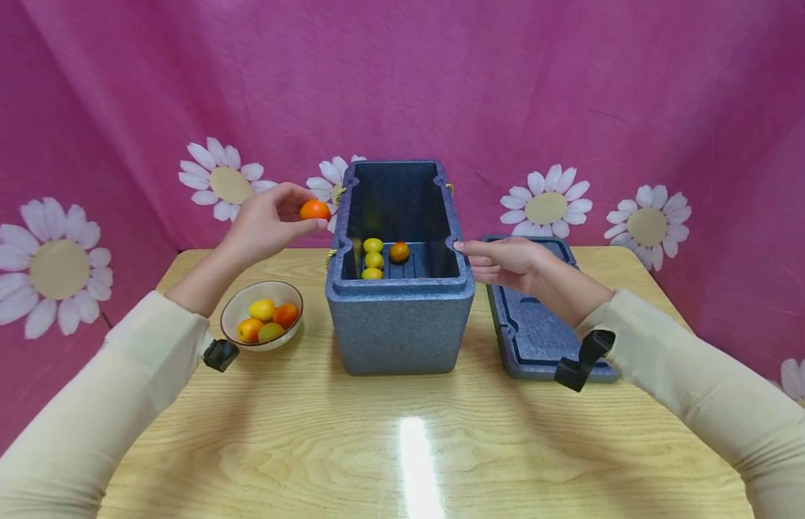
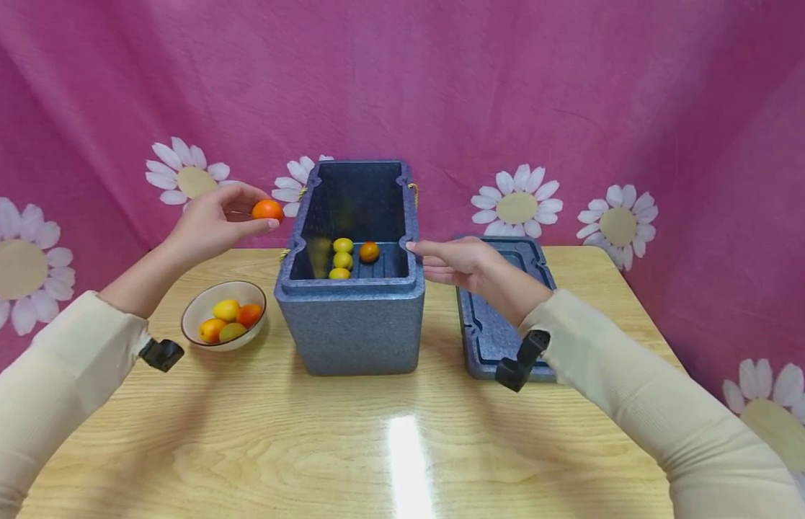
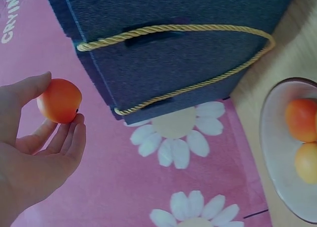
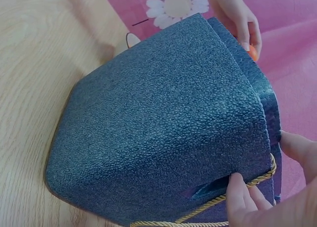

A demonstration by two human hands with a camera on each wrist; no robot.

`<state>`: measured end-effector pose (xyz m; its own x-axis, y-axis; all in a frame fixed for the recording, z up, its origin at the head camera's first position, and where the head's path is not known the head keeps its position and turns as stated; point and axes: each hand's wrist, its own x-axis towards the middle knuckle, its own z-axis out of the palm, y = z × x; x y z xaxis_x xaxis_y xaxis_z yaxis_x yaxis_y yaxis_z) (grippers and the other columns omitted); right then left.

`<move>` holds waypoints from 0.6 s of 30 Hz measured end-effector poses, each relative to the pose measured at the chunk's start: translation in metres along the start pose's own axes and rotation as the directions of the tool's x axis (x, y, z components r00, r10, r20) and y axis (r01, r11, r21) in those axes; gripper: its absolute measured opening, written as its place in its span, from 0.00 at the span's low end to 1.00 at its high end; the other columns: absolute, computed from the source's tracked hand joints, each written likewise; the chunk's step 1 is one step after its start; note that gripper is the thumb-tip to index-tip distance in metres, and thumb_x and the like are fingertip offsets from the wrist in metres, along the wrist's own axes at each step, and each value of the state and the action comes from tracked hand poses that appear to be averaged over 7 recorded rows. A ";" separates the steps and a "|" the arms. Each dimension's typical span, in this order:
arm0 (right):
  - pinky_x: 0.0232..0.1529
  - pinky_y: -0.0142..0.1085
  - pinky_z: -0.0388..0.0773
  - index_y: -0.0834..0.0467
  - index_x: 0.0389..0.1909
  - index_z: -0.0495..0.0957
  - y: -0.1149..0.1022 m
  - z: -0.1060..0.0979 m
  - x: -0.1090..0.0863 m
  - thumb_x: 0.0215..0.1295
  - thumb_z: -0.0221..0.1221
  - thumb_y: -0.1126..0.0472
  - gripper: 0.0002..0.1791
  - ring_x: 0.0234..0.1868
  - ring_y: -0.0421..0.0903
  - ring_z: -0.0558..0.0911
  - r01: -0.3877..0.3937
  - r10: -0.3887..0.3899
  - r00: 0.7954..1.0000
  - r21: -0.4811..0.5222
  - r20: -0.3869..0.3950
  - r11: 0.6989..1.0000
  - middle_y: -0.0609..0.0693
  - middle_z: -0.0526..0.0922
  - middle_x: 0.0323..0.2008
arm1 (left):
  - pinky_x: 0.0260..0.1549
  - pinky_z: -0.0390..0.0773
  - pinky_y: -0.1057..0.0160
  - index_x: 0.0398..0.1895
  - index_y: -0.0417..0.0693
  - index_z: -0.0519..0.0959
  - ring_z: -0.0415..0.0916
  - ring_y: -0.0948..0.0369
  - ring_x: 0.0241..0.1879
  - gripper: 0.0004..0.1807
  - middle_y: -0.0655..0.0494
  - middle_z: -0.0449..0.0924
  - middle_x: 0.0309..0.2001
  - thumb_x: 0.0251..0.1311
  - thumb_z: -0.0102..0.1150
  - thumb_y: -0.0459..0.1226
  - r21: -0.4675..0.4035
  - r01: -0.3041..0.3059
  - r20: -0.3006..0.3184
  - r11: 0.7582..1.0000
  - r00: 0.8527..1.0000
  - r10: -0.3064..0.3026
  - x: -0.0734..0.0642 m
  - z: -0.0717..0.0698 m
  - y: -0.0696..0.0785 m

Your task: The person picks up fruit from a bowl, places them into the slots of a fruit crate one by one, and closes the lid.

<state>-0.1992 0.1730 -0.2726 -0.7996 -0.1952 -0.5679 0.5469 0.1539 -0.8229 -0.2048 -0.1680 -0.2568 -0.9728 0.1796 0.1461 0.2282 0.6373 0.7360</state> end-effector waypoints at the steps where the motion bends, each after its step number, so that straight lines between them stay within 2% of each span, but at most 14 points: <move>1: 0.73 0.40 0.59 0.62 0.75 0.34 0.000 0.000 0.000 0.67 0.57 0.52 0.50 0.76 0.51 0.56 0.000 0.000 1.000 -0.004 0.003 1.000 0.57 0.49 0.76 | 0.39 0.74 0.79 0.54 0.42 0.75 0.79 0.53 0.49 0.22 0.43 0.81 0.50 0.58 0.65 0.40 -0.001 -0.006 -0.003 1.000 1.000 0.006 0.001 0.000 0.002; 5: 0.73 0.40 0.59 0.63 0.75 0.35 -0.001 -0.001 0.000 0.67 0.57 0.52 0.49 0.76 0.51 0.56 0.001 -0.001 1.000 0.001 0.011 1.000 0.58 0.49 0.76 | 0.41 0.75 0.77 0.53 0.42 0.76 0.78 0.54 0.48 0.21 0.44 0.81 0.49 0.58 0.65 0.41 0.004 -0.026 -0.012 1.000 1.000 0.026 0.006 0.000 0.012; 13: 0.73 0.39 0.60 0.63 0.75 0.35 -0.002 -0.002 -0.001 0.66 0.58 0.53 0.50 0.77 0.51 0.55 -0.004 0.004 1.000 0.014 0.010 1.000 0.58 0.48 0.76 | 0.45 0.77 0.66 0.55 0.45 0.75 0.77 0.55 0.50 0.23 0.47 0.80 0.51 0.59 0.64 0.44 0.027 -0.029 -0.005 0.999 1.000 0.029 0.017 0.000 0.027; 18: 0.72 0.39 0.60 0.63 0.75 0.36 -0.002 -0.001 -0.001 0.67 0.57 0.53 0.49 0.76 0.51 0.55 -0.004 0.004 1.000 0.001 0.017 1.000 0.58 0.49 0.76 | 0.46 0.78 0.64 0.57 0.45 0.74 0.76 0.54 0.51 0.24 0.47 0.79 0.52 0.59 0.63 0.44 0.024 -0.030 0.010 0.999 1.000 0.030 0.024 0.001 0.037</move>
<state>-0.2000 0.1743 -0.2710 -0.7928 -0.2111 -0.5717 0.5508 0.1534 -0.8204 -0.2200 -0.1391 -0.2271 -0.9652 0.2056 0.1614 0.2579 0.6492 0.7156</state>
